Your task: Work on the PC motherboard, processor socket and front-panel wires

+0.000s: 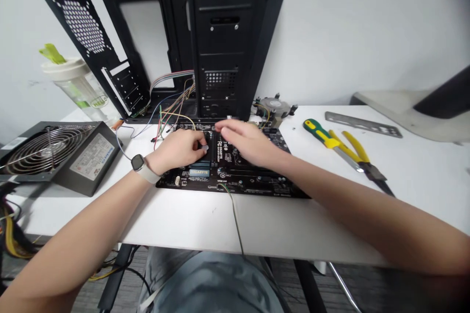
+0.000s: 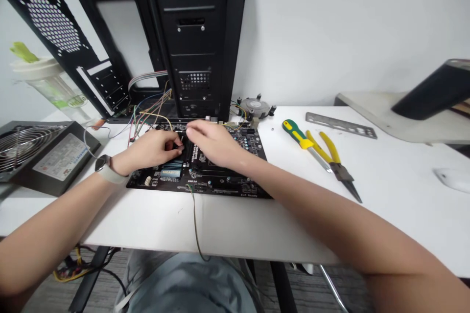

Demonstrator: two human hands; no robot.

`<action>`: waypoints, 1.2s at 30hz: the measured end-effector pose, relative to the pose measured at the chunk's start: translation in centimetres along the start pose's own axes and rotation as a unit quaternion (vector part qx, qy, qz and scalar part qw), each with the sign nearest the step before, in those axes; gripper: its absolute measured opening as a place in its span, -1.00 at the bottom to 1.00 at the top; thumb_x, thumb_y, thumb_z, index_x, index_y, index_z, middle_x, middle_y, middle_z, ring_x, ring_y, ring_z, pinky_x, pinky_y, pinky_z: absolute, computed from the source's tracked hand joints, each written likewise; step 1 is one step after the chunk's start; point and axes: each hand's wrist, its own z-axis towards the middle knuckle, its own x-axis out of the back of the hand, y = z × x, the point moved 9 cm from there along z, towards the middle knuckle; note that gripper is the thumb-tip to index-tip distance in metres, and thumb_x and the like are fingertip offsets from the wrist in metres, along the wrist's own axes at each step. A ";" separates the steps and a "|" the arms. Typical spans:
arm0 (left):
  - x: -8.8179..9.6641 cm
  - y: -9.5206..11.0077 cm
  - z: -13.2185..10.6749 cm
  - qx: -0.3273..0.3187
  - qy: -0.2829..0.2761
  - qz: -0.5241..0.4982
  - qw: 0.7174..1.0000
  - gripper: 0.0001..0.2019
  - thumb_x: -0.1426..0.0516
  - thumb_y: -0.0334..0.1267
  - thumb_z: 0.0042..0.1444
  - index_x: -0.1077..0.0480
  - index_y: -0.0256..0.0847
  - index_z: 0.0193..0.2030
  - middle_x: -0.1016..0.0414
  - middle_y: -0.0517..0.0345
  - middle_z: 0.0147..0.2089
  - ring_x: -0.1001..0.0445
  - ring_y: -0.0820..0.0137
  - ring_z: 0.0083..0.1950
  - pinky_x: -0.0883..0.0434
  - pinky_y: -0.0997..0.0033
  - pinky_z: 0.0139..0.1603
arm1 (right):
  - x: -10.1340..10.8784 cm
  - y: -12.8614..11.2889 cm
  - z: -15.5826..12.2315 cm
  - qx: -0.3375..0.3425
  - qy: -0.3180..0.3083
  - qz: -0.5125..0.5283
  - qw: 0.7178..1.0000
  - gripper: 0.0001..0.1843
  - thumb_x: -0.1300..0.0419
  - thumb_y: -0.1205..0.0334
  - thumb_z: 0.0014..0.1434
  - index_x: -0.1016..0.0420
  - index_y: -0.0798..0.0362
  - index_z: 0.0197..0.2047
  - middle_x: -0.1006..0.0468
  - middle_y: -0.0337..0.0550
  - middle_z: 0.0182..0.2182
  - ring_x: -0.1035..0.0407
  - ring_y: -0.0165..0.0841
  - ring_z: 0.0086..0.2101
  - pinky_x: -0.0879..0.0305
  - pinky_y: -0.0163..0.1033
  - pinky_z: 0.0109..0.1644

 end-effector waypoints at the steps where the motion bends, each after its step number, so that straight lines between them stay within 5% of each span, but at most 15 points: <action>1: 0.2 0.1 -0.1 0.003 0.005 0.003 1.000 -0.82 -0.11 -0.23 0.08 -0.47 -0.21 -0.21 -0.51 0.16 -0.41 -0.38 0.38 -0.44 -0.19 0.41 -0.40 | 1.5 -0.2 0.0 -0.003 0.026 0.015 1.000 -0.64 0.00 0.13 0.25 -0.49 0.10 -0.03 -0.56 -0.08 -0.03 -0.42 -0.26 -0.02 -0.29 -0.10 0.11; 5: 1.5 0.6 -0.7 0.018 0.054 0.030 0.998 -0.77 -0.04 -0.30 0.11 -0.44 -0.24 -0.13 -0.51 0.14 -0.40 -0.39 0.32 -0.43 -0.24 0.36 -0.37 | 6.0 -1.3 -1.5 0.026 0.099 -0.021 0.994 -0.66 -0.05 0.11 0.21 -0.55 0.09 -0.11 -0.59 -0.09 -0.13 -0.45 -0.24 -0.10 -0.34 -0.11 0.01; 11: 1.2 4.2 -1.8 -0.085 0.098 -0.028 0.991 -0.82 -0.02 -0.36 0.06 -0.44 -0.24 -0.30 -0.51 0.07 -0.25 -0.46 0.26 -0.19 -0.38 0.23 -0.08 | 6.8 -1.0 -5.8 0.106 0.079 -0.154 0.979 -0.74 -0.05 0.17 0.19 -0.55 0.06 -0.28 -0.62 -0.10 -0.24 -0.48 -0.29 -0.19 -0.34 -0.17 -0.06; 16: -0.5 5.8 -2.8 -0.075 0.094 0.000 0.993 -0.79 -0.05 -0.22 0.13 -0.48 -0.23 -0.32 -0.50 -0.02 -0.04 -0.46 0.13 -0.02 -0.37 0.00 0.03 | 8.9 3.8 -7.3 -0.094 0.002 -0.292 0.952 -0.59 0.05 0.02 0.24 -0.36 0.00 -0.53 -0.46 -0.21 -0.60 -0.30 -0.36 -0.53 -0.14 -0.21 -0.40; 20: -0.7 6.5 -3.3 -0.094 0.107 0.026 0.989 -0.72 0.00 -0.20 0.19 -0.50 -0.26 -0.29 -0.49 -0.06 -0.01 -0.45 0.11 0.01 -0.36 -0.05 0.06 | 8.9 6.7 -7.8 -0.206 -0.091 -0.301 0.927 -0.51 0.15 -0.09 0.28 -0.25 0.01 -0.53 -0.47 -0.19 -0.55 -0.31 -0.33 -0.46 -0.13 -0.20 -0.35; 23: -0.5 6.7 -3.6 -0.107 0.121 0.023 0.987 -0.70 0.06 -0.29 0.19 -0.50 -0.27 -0.25 -0.50 -0.05 -0.01 -0.45 0.15 0.02 -0.36 -0.03 0.07 | 8.1 7.4 -8.0 -0.240 -0.124 -0.265 0.926 -0.50 0.18 -0.11 0.28 -0.23 0.03 -0.52 -0.49 -0.15 -0.49 -0.33 -0.33 -0.44 -0.15 -0.20 -0.33; 36: -0.8 7.9 -4.7 -0.133 0.130 0.007 0.983 -0.64 0.10 -0.36 0.18 -0.51 -0.33 -0.16 -0.48 -0.14 0.07 -0.43 0.13 0.07 -0.34 -0.08 0.15 | 9.0 7.1 -8.5 -0.257 -0.085 -0.268 0.924 -0.50 0.14 -0.12 0.28 -0.27 0.02 -0.52 -0.47 -0.17 -0.55 -0.35 -0.32 -0.47 -0.13 -0.21 -0.39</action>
